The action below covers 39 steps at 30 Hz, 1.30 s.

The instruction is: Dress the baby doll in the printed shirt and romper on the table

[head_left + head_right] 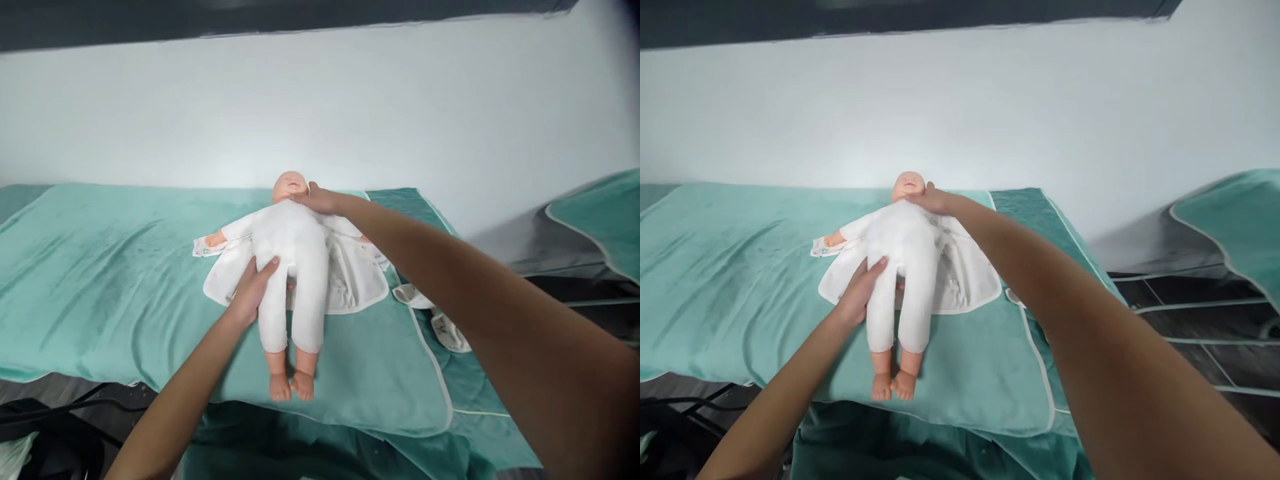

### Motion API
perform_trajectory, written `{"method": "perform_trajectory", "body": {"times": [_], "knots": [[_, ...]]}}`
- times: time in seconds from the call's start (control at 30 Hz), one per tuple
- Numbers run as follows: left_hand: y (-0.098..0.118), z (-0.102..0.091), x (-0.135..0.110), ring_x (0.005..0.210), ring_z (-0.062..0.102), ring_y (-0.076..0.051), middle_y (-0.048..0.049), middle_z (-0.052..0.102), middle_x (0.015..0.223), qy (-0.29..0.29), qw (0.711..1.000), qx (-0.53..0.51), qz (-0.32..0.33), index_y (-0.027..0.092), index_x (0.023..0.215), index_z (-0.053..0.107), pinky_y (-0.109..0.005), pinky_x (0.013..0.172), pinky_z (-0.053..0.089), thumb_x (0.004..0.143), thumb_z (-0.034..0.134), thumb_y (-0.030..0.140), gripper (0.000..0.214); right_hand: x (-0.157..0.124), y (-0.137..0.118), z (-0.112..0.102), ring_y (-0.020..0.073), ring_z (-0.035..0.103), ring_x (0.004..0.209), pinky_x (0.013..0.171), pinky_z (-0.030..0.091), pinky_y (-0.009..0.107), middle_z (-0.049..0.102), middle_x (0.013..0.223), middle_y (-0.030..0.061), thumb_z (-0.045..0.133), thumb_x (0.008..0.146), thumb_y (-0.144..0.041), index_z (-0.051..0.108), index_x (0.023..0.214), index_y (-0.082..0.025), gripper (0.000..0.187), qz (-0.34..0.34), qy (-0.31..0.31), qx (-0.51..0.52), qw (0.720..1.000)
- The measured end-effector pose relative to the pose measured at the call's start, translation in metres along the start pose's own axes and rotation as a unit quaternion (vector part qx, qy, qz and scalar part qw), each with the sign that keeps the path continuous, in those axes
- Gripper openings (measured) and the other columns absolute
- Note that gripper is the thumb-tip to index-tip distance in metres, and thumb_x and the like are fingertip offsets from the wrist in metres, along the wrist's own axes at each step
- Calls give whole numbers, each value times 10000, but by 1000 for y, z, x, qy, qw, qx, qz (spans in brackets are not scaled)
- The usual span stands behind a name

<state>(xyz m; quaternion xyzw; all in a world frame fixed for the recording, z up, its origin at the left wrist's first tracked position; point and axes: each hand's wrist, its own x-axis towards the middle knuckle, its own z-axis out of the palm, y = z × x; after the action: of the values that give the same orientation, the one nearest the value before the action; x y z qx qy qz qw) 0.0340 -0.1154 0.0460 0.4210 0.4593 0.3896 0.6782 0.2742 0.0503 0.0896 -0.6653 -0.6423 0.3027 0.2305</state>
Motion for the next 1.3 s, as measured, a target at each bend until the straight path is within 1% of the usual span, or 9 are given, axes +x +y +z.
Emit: {"method": "perform_trajectory", "body": {"times": [0.1,0.2,0.37,0.5,0.67,0.83,1.03,1.2,1.3], "knots": [[-13,4,2,760,745,-266,-86,744,1045,8,1000,8,-3,301,1337,510,-406,577,612,827,716,609,630,-7,14,8,351,521,1417,1166,434,463,431,1593,280,552,914,-689,161,1603,-52,1017,-9,-29,-2,1000],[-21,2,8,805,731,-286,-109,738,1018,28,999,26,31,275,1265,556,-438,633,598,834,688,660,593,-22,10,3,391,599,1305,1088,466,521,580,1449,289,480,966,-660,107,1622,-44,975,-38,1,-116,993],[-25,-4,33,1001,661,-295,-132,712,986,131,969,151,143,228,980,610,-444,841,511,936,527,685,467,-62,-40,12,377,621,1174,907,503,473,647,1310,242,425,1033,-439,500,1408,-131,490,-179,90,-306,931],[-23,-12,57,978,628,-276,-133,681,961,214,891,344,205,207,947,599,-449,863,438,1054,329,523,429,-61,-80,62,349,539,1246,948,476,457,601,1363,202,503,992,-294,567,1285,-136,339,-316,20,-352,881],[-16,-34,74,1154,585,-343,-184,686,1161,190,759,565,261,182,1012,635,-487,971,427,1005,397,232,243,-15,-101,113,358,560,1257,1011,460,502,632,1344,200,521,979,-246,601,1255,-112,318,-258,-98,-372,886],[-15,-45,80,1154,557,-359,-178,677,1231,180,667,677,254,181,1112,664,-508,933,437,1001,408,193,279,5,-99,115,331,662,1115,878,514,425,707,1238,163,558,933,-210,646,1188,-146,277,-240,-133,-376,885],[-13,-59,104,1140,570,-357,-195,649,1190,239,702,620,255,160,1132,661,-461,918,450,965,530,278,243,-6,-84,92,298,682,1000,757,475,361,729,1197,133,600,936,-443,582,1272,-184,424,-226,-70,-275,932],[-5,-87,124,846,616,-237,-70,656,820,268,862,362,231,198,772,603,-350,767,452,858,631,271,117,-18,-77,82,287,657,1078,823,433,359,705,1275,54,570,960,-533,570,1375,-319,466,-291,-82,-223,927],[0,-103,125,765,595,-166,-14,664,801,259,920,189,226,192,763,609,-292,711,460,716,696,202,100,-20,-75,83,292,653,1052,833,411,370,714,1191,71,482,997,-598,639,1286,-301,444,-305,-92,-269,909]]}}
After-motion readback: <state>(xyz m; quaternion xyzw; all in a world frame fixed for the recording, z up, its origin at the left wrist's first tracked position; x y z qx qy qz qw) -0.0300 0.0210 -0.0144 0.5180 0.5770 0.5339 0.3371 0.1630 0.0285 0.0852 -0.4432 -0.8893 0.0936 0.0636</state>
